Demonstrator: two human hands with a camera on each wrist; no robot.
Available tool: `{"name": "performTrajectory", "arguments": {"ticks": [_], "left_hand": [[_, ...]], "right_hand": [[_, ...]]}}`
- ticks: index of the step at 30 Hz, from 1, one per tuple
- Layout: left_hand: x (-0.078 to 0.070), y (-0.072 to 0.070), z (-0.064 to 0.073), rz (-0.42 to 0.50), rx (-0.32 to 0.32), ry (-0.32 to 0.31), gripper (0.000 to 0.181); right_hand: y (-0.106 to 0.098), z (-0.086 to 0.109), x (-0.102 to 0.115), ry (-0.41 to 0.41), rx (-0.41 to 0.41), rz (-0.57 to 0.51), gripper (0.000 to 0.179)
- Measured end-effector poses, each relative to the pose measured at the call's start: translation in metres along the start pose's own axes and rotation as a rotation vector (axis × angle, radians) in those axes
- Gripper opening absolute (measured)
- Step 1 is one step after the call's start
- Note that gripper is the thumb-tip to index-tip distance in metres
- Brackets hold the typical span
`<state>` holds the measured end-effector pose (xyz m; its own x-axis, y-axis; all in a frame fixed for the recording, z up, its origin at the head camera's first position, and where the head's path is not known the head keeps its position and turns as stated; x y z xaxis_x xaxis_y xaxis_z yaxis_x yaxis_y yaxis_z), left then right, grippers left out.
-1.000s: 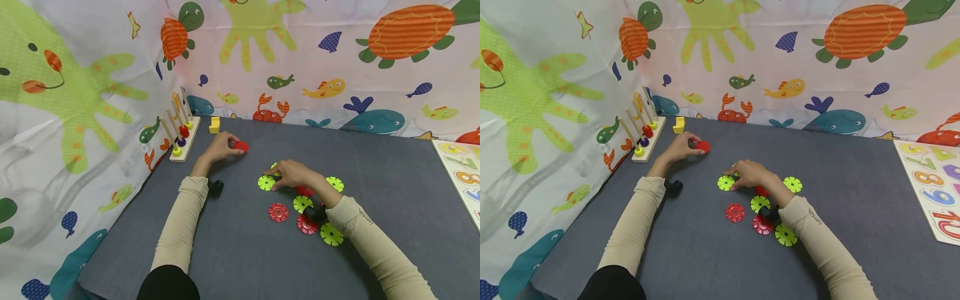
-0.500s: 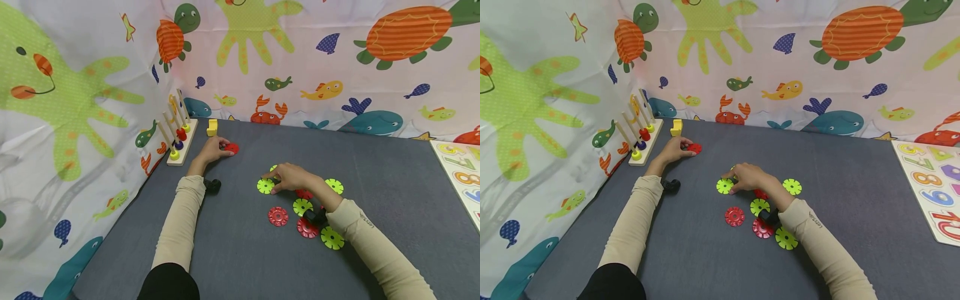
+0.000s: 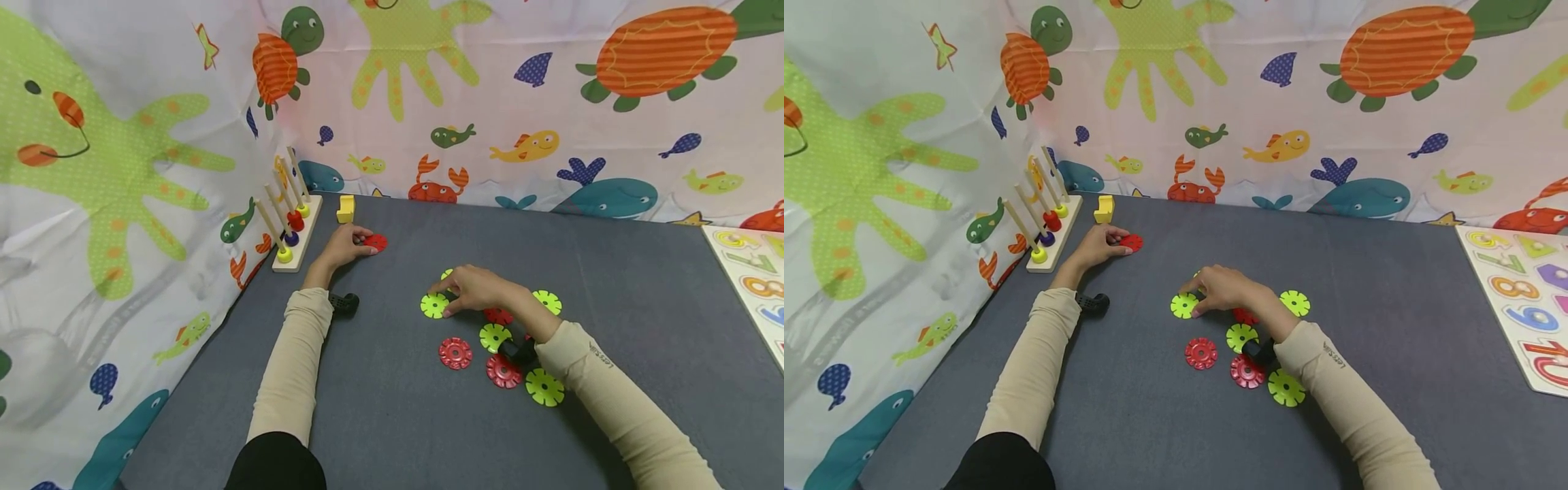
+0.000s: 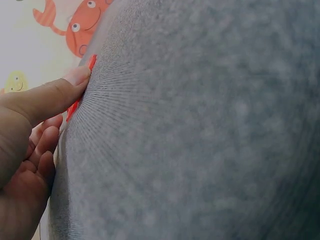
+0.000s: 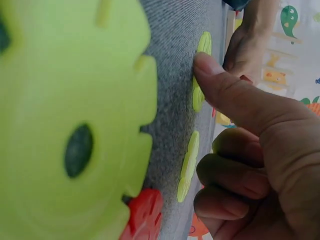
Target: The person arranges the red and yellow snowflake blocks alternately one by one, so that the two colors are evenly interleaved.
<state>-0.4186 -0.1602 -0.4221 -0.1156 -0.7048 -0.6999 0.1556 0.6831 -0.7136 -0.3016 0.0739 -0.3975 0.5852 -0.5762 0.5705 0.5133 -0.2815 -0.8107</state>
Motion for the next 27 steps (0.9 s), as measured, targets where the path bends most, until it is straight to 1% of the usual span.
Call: {"name": "performTrajectory", "arguments": {"ticks": [5, 8, 12, 16, 19, 23, 27], "left_hand": [[0.0017, -0.0018, 0.0012, 0.046, -0.006, -0.03, 0.043], [0.0016, -0.0015, 0.0005, 0.042, -0.005, -0.027, 0.043], [0.0016, -0.0004, 0.0004, 0.023, 0.0, -0.018, 0.043], [0.0019, -0.0008, 0.0011, 0.024, 0.003, -0.012, 0.042], [0.0019, -0.0011, 0.0018, 0.03, 0.002, -0.01, 0.042], [0.0016, -0.0015, 0.0022, 0.02, -0.003, -0.004, 0.043], [0.0024, -0.0013, 0.0019, 0.013, -0.005, -0.003, 0.043]], "right_hand": [[-0.0007, -0.0023, -0.0021, -0.011, 0.01, -0.026, 0.043], [-0.0004, -0.0021, -0.004, -0.003, 0.009, -0.026, 0.043], [0.0016, -0.0011, -0.0032, -0.021, 0.002, 0.011, 0.043], [0.0036, -0.0024, 0.0008, -0.051, 0.008, 0.051, 0.043], [0.0045, -0.0042, 0.0009, -0.031, 0.018, 0.07, 0.043], [0.0056, -0.0064, -0.0017, 0.02, 0.037, 0.083, 0.043], [0.0062, -0.0073, -0.0009, 0.035, 0.042, 0.129, 0.044]]}}
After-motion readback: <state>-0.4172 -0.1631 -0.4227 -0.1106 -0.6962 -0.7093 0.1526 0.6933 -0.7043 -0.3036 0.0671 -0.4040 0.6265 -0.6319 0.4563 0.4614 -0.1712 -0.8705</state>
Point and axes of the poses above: each hand's wrist, its own z-axis away from the middle knuckle, its own y-axis out of the palm, x = y × z, the point moved 6 cm from there along -z, towards the middle knuckle, and after that the axes turned 3 degrees about -y, right-handed, at the moved point
